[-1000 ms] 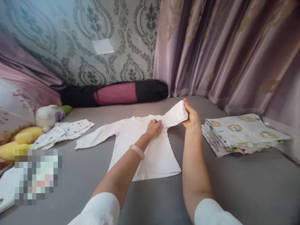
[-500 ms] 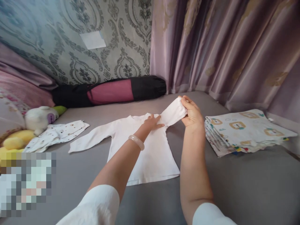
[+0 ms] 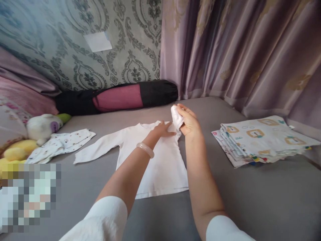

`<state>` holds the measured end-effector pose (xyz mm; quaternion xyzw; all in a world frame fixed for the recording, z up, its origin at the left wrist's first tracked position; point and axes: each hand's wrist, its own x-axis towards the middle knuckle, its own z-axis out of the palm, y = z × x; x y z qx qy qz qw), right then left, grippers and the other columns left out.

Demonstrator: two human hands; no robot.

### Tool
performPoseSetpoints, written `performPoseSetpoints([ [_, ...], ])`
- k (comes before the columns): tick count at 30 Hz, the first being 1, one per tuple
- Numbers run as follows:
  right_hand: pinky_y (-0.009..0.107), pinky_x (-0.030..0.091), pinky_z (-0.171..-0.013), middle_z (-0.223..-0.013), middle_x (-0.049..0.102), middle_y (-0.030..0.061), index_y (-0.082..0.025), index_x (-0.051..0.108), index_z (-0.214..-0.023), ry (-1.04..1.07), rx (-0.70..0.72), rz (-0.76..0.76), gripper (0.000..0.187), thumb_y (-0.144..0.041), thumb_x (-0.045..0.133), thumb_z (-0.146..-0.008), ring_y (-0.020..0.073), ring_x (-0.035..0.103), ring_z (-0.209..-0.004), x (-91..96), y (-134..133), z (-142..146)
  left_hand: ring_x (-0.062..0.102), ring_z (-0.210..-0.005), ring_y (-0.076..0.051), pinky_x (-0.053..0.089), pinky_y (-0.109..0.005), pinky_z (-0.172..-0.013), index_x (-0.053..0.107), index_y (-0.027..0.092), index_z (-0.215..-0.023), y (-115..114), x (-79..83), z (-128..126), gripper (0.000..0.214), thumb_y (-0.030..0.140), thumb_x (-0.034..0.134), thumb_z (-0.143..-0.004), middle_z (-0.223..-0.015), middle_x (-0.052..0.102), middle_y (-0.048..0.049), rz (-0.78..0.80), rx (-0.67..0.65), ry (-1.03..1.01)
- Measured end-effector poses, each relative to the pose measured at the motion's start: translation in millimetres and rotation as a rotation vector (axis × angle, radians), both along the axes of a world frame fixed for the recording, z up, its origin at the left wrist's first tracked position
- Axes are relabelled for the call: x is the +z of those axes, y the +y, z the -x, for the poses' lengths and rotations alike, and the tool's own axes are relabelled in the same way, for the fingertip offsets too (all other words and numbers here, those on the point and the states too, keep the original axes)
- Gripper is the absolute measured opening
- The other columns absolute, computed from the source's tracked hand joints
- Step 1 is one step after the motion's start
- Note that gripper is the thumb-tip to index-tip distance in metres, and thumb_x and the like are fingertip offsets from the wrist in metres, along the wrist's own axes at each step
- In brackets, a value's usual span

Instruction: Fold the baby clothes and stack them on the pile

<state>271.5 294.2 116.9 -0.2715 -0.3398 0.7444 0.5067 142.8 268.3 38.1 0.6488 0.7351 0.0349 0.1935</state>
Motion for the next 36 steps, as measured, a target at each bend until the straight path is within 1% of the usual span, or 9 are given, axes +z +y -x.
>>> performPoseSetpoints([
  [5, 0.022, 0.057, -0.065, -0.070, 0.070, -0.0041, -0.019, 0.061, -0.078, -0.041, -0.010, 0.113, 0.017, -0.010, 0.074, -0.072, 0.0093, 0.066, -0.063, -1.0, -11, 14, 0.058, -0.104, -0.028, 0.047, -0.039, -0.090, 0.045, 0.017, -0.137, -24, -13.0, 21, 0.069, 0.055, 0.059, -0.081, -0.111, 0.058, -0.0137, -0.296, -0.003, -0.201],
  [9, 0.019, 0.054, -0.061, -0.063, 0.066, -0.0042, -0.017, 0.061, -0.076, -0.082, 0.024, 0.164, 0.016, -0.003, 0.068, -0.074, 0.0085, 0.062, -0.058, -9.2, -17, 30, 0.060, -0.080, -0.018, 0.050, -0.033, -0.078, 0.056, 0.014, -0.125, -57, -20.5, 55, 0.050, 0.039, 0.060, -0.082, -0.099, 0.063, -0.0098, -0.419, 0.267, -0.363],
  [13, 0.020, 0.053, -0.060, -0.062, 0.065, -0.0028, -0.016, 0.061, -0.071, -0.154, 0.090, 0.177, 0.017, 0.000, 0.066, -0.073, 0.0099, 0.062, -0.060, -27.3, -25, 50, 0.061, -0.078, -0.018, 0.049, -0.032, -0.077, 0.066, 0.016, -0.105, -94, -25.6, 85, 0.033, 0.035, 0.060, -0.079, -0.089, 0.067, -0.0070, -0.525, 0.566, -0.487],
  [16, 0.021, 0.052, -0.059, -0.061, 0.063, -0.0028, -0.016, 0.061, -0.069, -0.281, 0.121, 0.141, 0.014, -0.004, 0.066, -0.073, 0.0110, 0.061, -0.060, -44.2, -34, 62, 0.063, -0.080, -0.020, 0.049, -0.033, -0.078, 0.068, 0.015, -0.097, -115, -30.3, 91, 0.029, 0.034, 0.060, -0.077, -0.084, 0.069, -0.0069, -0.586, 0.751, -0.644],
  [19, 0.020, 0.049, -0.057, -0.058, 0.060, -0.0044, -0.015, 0.062, -0.070, -0.484, 0.135, 0.010, 0.008, -0.010, 0.065, -0.075, 0.0109, 0.059, -0.058, -57.9, -45, 68, 0.065, -0.082, -0.019, 0.049, -0.032, -0.080, 0.069, 0.015, -0.097, -125, -35.8, 84, 0.030, 0.034, 0.060, -0.076, -0.084, 0.071, -0.0070, -0.685, 0.833, -0.811],
  [24, 0.020, 0.048, -0.052, -0.066, 0.058, -0.0043, -0.015, 0.065, -0.085, -0.716, 0.136, -0.090, 0.006, -0.015, 0.065, -0.078, 0.0099, 0.056, -0.055, -67.0, -54, 73, 0.065, -0.085, -0.018, 0.048, -0.031, -0.084, 0.069, 0.014, -0.098, -129, -39.0, 65, 0.028, 0.029, 0.055, -0.079, -0.084, 0.071, -0.0055, -0.818, 0.778, -0.792],
  [28, 0.023, 0.055, -0.061, -0.070, 0.062, -0.0015, -0.014, 0.062, -0.084, -0.623, 0.234, -0.023, 0.006, -0.011, 0.058, -0.085, 0.0101, 0.061, -0.060, -69.7, -59, 80, 0.066, -0.084, -0.019, 0.048, -0.030, -0.083, 0.067, 0.013, -0.100, -130, -34.0, 58, 0.031, 0.035, 0.054, -0.084, -0.081, 0.071, -0.0061, -0.801, 0.700, -0.766],
  [32, 0.028, 0.057, -0.077, -0.078, 0.069, 0.0022, -0.015, 0.061, -0.088, -0.478, 0.411, -0.043, 0.010, -0.007, 0.055, -0.089, 0.0109, 0.068, -0.070, -71.0, -68, 84, 0.064, -0.093, -0.020, 0.047, -0.030, -0.084, 0.067, 0.014, -0.100, -132, -32.5, 58, 0.040, 0.047, 0.046, -0.090, -0.094, 0.072, -0.0083, -0.822, 0.669, -0.755],
  [36, 0.029, 0.057, -0.082, -0.085, 0.072, 0.0042, -0.015, 0.062, -0.089, -0.516, 0.418, -0.109, 0.010, -0.009, 0.055, -0.091, 0.0102, 0.069, -0.075, -68.6, -70, 81, 0.062, -0.085, -0.018, 0.047, -0.029, -0.080, 0.063, 0.015, -0.112, -130, -39.8, 60, 0.043, 0.048, 0.050, -0.088, -0.087, 0.068, -0.0054, -0.816, 0.690, -0.665],
])
